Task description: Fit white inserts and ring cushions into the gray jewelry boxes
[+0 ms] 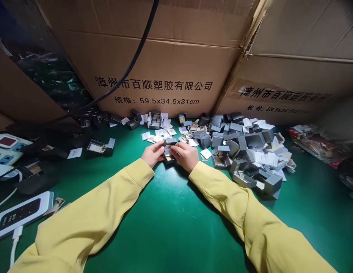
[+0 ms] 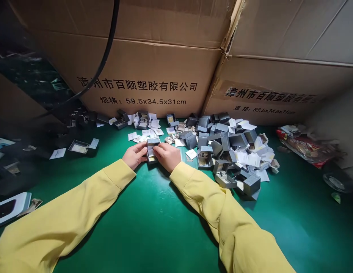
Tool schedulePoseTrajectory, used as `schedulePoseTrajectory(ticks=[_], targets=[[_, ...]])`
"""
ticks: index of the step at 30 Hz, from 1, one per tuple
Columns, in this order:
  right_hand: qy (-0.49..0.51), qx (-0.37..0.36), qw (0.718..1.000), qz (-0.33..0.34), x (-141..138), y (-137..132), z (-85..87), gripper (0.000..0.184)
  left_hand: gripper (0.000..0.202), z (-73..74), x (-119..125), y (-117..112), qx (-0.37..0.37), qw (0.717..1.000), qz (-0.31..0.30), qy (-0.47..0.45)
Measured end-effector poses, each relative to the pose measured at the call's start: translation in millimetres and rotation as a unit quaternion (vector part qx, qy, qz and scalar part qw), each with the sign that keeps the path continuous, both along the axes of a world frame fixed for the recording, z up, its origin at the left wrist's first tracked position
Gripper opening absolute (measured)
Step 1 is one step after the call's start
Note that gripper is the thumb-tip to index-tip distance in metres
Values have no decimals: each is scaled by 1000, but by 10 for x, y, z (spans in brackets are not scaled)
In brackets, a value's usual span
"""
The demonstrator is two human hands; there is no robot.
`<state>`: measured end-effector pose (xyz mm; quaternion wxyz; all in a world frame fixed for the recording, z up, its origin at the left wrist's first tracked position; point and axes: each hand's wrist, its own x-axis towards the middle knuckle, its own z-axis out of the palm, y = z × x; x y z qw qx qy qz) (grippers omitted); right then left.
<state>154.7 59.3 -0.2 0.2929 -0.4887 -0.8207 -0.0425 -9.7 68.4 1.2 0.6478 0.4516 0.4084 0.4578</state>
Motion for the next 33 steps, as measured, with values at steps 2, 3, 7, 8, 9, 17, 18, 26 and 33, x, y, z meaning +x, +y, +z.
schedulePoseTrajectory(ticks=[2, 3, 7, 8, 9, 17, 18, 26, 33], targets=[[-31, -9, 999, -5, -13, -6, 23, 31, 64, -17, 1, 4, 5, 1000, 3, 6], [-47, -16, 999, -3, -18, -9, 32, 32, 63, -25, 2, 5, 9, 1000, 3, 9], [-102, -31, 994, 9, -32, -24, 56, 34, 62, -43, 0, 7, 22, 1000, -2, 21], [-109, -28, 994, 11, -33, -29, 59, 34, 62, -42, 0, 6, 23, 1000, -5, 20], [-113, -23, 993, 14, -33, -34, 62, 34, 63, -40, -1, 5, 23, 1000, -7, 19], [-145, -34, 989, 28, -39, -40, 122, 30, 64, -20, 6, -7, 10, 1000, 0, 17], [-148, -38, 988, 27, -41, -40, 134, 29, 65, -23, 5, -5, 7, 1000, -1, 18], [-138, -38, 989, 24, -34, -21, 126, 32, 67, -48, -14, 12, 1, 1000, -4, 17], [-100, -19, 995, 17, -6, 1, 44, 40, 70, -22, -7, 14, -19, 1000, 16, 15]])
